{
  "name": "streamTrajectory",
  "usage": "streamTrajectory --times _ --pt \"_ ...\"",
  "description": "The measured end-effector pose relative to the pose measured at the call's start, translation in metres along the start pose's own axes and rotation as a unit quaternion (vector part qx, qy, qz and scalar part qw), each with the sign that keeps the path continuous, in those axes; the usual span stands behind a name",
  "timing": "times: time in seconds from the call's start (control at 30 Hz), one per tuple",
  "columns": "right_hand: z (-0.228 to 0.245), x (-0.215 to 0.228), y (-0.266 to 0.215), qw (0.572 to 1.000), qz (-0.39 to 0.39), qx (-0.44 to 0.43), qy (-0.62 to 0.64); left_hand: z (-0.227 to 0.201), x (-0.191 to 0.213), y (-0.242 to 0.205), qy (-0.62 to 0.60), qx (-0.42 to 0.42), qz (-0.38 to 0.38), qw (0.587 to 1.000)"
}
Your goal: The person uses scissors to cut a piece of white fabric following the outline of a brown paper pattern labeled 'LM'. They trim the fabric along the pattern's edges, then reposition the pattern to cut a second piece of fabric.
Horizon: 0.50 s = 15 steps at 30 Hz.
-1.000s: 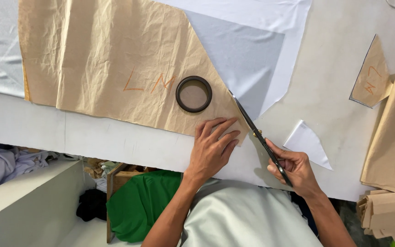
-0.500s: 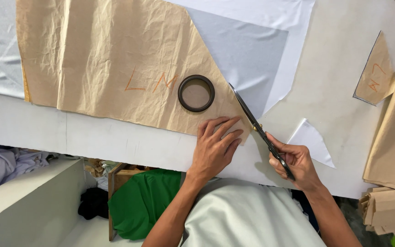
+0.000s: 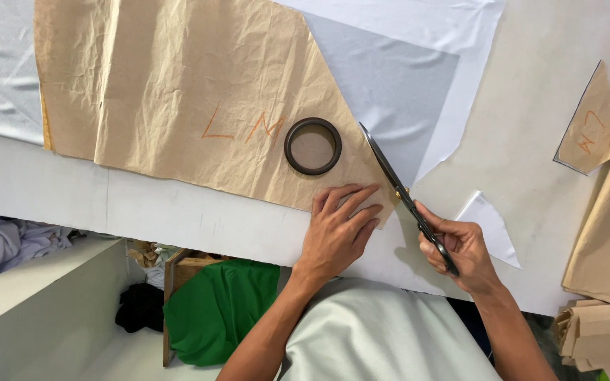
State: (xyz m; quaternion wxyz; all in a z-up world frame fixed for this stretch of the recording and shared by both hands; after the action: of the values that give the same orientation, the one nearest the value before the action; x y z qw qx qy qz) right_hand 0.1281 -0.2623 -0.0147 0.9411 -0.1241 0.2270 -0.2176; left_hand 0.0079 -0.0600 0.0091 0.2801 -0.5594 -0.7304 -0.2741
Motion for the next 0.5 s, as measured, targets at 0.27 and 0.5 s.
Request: streamTrajectory --times 0.27,0.5 --pt "0.007 -0.006 0.016 1.000 0.004 0.002 -0.028 0.000 0.002 0.000 -0.005 -0.005 -0.004 1.000" --pt "0.004 -0.003 0.014 1.000 -0.003 -0.002 -0.019 0.000 0.002 0.001 -0.005 -0.005 0.005 1.000"
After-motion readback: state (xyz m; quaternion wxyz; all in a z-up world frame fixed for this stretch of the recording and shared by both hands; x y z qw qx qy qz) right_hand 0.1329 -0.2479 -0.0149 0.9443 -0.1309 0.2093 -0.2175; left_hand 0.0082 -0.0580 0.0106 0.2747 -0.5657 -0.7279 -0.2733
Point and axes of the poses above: each hand's wrist, its own y-axis towards the middle knuckle, its own x-axis out of the back of the hand, z = x × y, the point moved 4 cm from there along y, towards the middle knuckle, and after that the axes turned 13 degrees about z, right-handed, at the moved point
